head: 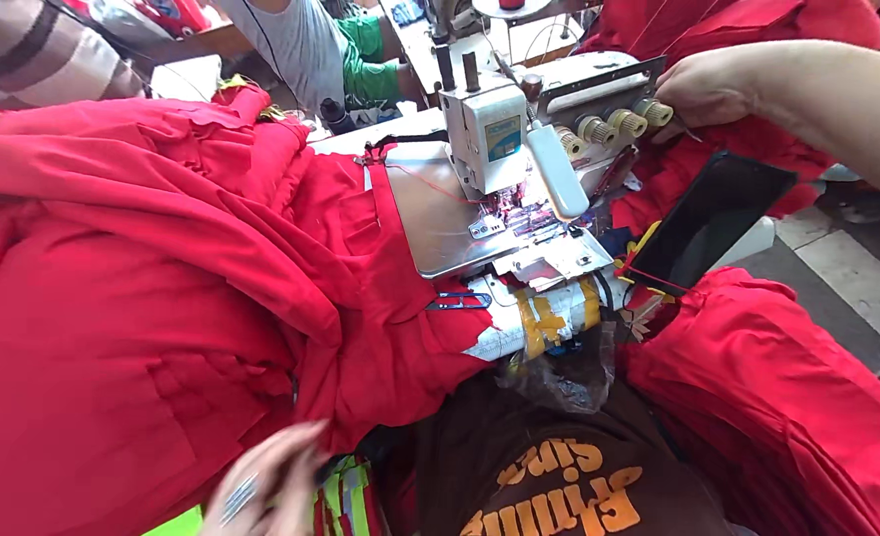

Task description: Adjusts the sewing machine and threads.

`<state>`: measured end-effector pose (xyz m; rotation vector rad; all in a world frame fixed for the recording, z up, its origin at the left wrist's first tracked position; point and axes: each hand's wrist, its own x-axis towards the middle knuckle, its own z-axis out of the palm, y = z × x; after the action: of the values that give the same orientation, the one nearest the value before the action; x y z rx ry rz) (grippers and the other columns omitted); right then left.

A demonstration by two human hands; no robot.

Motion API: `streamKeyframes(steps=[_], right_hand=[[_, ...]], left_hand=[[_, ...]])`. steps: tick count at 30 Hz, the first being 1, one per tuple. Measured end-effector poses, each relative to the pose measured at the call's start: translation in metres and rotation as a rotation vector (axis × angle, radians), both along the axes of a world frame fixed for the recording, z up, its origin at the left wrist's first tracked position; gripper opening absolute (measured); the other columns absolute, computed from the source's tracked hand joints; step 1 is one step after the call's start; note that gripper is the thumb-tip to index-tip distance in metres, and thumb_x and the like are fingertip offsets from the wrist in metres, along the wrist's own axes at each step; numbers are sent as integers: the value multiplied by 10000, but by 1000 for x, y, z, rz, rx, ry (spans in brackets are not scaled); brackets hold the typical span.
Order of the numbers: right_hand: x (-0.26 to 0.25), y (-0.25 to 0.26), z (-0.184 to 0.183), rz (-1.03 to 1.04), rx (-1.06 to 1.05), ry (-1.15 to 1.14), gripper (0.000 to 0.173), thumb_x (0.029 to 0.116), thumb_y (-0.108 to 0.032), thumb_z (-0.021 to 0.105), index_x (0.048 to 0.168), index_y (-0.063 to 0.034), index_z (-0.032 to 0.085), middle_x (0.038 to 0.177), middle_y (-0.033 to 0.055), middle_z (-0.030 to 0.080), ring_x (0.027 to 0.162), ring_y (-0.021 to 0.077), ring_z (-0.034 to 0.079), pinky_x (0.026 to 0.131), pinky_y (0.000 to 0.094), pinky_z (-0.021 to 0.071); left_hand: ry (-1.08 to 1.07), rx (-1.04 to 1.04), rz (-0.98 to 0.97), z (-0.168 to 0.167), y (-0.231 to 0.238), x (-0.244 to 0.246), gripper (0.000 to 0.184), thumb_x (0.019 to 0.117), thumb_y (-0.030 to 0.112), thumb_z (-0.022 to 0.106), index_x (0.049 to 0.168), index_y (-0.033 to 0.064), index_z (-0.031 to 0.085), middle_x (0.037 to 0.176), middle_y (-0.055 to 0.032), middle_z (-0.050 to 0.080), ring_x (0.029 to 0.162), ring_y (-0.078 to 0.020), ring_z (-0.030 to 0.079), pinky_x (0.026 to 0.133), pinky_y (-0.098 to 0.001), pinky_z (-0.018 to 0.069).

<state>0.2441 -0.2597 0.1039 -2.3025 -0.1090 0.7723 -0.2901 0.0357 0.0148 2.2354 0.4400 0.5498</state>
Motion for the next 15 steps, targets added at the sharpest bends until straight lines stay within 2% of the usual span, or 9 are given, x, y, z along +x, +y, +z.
streamKeyframes(steps=[2,5,7,10,11,13,15], right_hand=[[-1,1,1,1,3,2,197,950,49,444,1034,-30,604,882,61,630,732,119,614,698,286,540],[-2,1,1,-2,-3,4,219,972,27,435,1099,-23,607,913,69,639,763,128,622,723,303,541],[-1,2,1,-7,-21,-9,207,977,18,444,1100,-23,606,907,73,649,759,124,630,718,296,541],[4,4,-2,-6,-27,-14,157,989,-5,441,1050,-18,585,876,73,632,728,122,610,691,297,528],[4,5,-2,3,-28,-17,146,990,-3,429,1041,-12,565,864,72,603,718,124,593,685,304,528],[5,6,-5,1,-31,-24,137,979,8,438,1035,-4,562,848,74,587,705,127,582,680,308,525],[5,6,-6,4,-39,-21,132,981,9,445,1031,-6,566,856,76,589,709,128,580,688,309,518]], left_hand=[[-74,-33,-34,-14,-29,72,209,967,57,639,1145,-23,713,1157,-110,717,778,-73,698,641,-248,607],[-24,-41,-40,-31,-55,142,260,959,143,679,1194,38,718,1168,-102,719,609,-54,641,520,-232,555],[52,-61,-4,-37,-63,169,304,960,214,698,1222,61,711,1191,-92,717,616,-51,627,519,-232,526],[147,-125,-6,-44,-69,189,357,954,287,706,1238,70,701,1162,-52,732,760,-54,692,601,-238,558],[162,-165,-18,-44,-71,192,372,951,284,709,1247,60,690,1127,-33,745,772,-43,697,612,-234,555],[159,-294,-48,-43,-74,197,350,955,232,707,1251,48,672,929,27,761,612,-9,641,496,-198,497],[126,-434,-104,-39,-73,198,259,990,164,660,1214,39,692,733,40,697,488,-9,561,432,-181,452]])
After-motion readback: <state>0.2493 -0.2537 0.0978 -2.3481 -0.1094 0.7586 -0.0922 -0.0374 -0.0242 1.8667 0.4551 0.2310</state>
